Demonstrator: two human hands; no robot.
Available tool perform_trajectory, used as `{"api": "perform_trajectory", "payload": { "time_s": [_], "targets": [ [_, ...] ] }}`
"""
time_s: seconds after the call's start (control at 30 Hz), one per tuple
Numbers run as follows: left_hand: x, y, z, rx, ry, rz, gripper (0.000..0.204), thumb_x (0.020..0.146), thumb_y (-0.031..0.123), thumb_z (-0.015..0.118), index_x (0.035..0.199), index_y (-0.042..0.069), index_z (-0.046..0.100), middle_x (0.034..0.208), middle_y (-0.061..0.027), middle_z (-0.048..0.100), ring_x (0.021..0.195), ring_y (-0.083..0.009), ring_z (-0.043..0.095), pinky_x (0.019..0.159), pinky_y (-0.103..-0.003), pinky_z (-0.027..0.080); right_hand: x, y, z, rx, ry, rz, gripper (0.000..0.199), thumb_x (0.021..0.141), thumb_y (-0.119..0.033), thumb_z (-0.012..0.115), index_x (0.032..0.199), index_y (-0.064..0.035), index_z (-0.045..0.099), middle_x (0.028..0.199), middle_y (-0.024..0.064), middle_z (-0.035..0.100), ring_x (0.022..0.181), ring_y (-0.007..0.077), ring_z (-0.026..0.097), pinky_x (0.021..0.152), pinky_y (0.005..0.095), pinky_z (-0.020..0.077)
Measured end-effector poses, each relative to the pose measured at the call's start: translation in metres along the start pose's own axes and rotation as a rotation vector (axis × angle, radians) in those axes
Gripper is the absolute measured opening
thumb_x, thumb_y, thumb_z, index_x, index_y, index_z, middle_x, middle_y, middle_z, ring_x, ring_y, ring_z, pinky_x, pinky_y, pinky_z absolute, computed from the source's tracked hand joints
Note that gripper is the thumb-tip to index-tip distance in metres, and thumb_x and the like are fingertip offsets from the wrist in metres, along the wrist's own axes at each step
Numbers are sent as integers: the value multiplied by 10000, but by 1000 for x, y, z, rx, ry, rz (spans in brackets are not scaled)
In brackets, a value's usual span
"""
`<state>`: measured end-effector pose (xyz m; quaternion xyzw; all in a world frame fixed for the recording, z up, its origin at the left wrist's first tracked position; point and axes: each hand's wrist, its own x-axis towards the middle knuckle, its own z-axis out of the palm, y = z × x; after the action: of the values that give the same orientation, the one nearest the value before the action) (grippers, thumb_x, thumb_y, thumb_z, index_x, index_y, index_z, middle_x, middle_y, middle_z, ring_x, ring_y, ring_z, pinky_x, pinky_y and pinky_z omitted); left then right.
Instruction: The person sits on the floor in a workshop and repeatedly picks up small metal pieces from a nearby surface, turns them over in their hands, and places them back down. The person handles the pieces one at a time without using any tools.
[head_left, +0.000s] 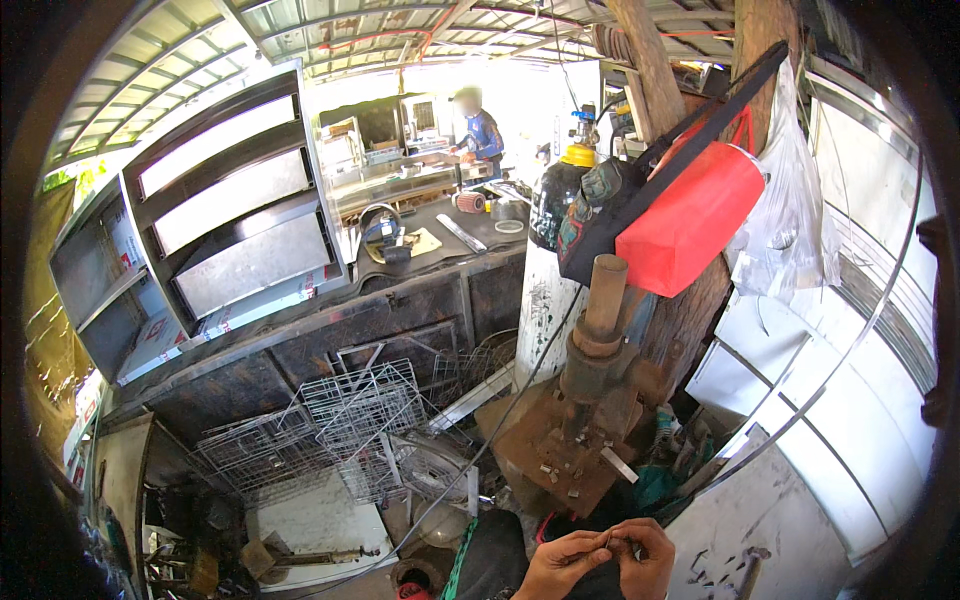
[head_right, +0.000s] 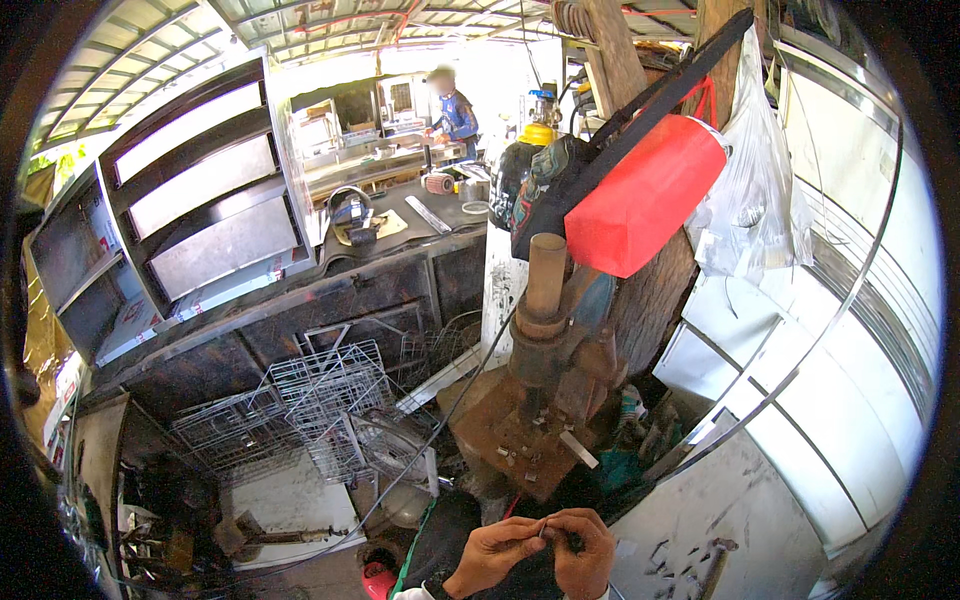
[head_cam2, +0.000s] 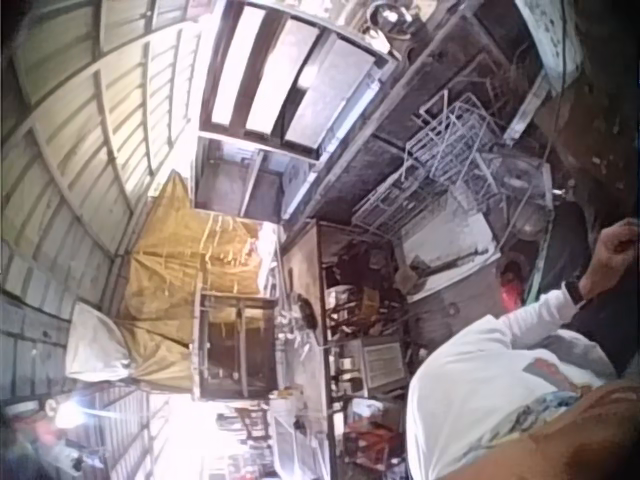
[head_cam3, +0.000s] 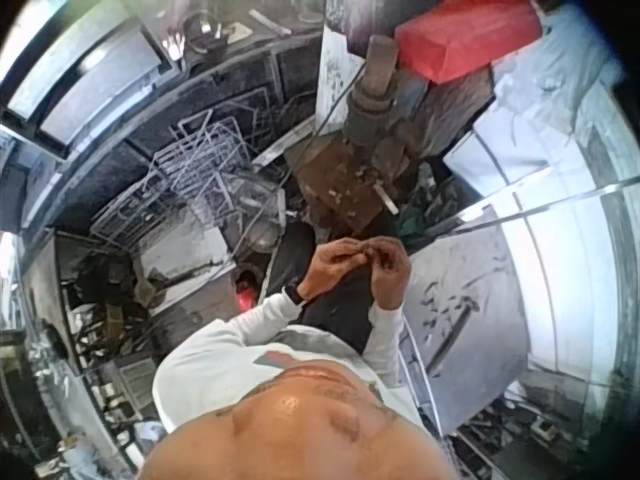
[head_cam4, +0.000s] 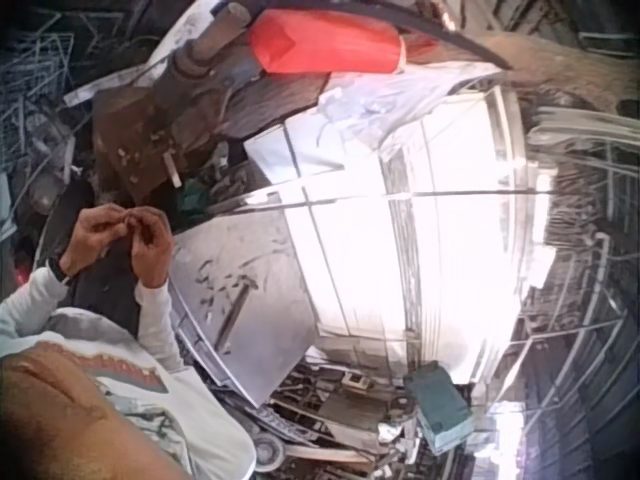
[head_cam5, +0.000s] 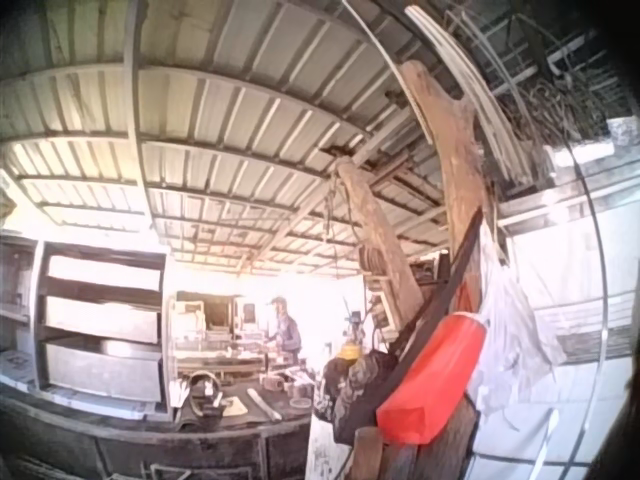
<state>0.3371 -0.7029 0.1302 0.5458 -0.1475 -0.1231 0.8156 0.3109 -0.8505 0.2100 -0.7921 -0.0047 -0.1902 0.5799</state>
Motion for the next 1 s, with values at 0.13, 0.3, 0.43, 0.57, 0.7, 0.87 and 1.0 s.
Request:
{"api": "perform_trajectory", "payload": {
  "time_s": [0.13,0.3,0.43,0.57,0.7,0.87,1.0],
  "targets": [
    [5,17,8,-19,-16,127,190,948,74,749,1103,-35,733,1108,-57,702,989,-141,663,840,-247,536,2,-11,3,167,27,-68,246,854,201,605,977,0,677,1043,112,674,928,210,671,824,284,528],
    [7,19,13,0,20,96,159,939,51,752,1066,-44,736,1064,-59,713,956,-129,655,842,-239,522,-1,-5,3,177,24,-60,265,860,203,593,1006,-4,672,1041,98,672,937,196,666,824,277,526],
    [13,21,15,20,36,69,162,955,67,738,1082,-33,730,1018,-51,727,949,-120,651,857,-249,521,1,-2,5,181,47,-20,275,881,199,578,1035,-13,661,1042,87,670,960,182,658,854,278,525],
    [15,19,24,-22,51,115,166,953,64,741,1089,-30,729,1031,-52,725,959,-128,650,864,-254,517,3,-3,5,276,89,-88,261,907,190,570,1055,-11,648,1058,92,678,958,182,661,880,281,527],
    [25,28,29,-39,5,197,173,939,40,749,1093,-36,730,1073,-73,714,971,-147,654,865,-258,516,5,-12,0,335,132,-16,250,903,188,588,1048,-5,655,1076,102,685,968,188,672,898,288,531],
    [18,24,23,-145,-11,59,272,950,-6,712,1218,-51,707,1241,-142,679,1117,-182,660,967,-288,545,6,-30,4,329,178,17,240,897,179,609,1040,-3,671,1075,102,686,985,186,677,905,288,532],
    [13,33,24,-117,-8,84,263,947,-8,716,1205,-56,710,1234,-159,677,1107,-190,663,941,-287,544,2,-25,9,362,204,6,236,894,172,621,1036,-8,672,1068,100,686,976,178,677,885,273,533]
  ]
}}
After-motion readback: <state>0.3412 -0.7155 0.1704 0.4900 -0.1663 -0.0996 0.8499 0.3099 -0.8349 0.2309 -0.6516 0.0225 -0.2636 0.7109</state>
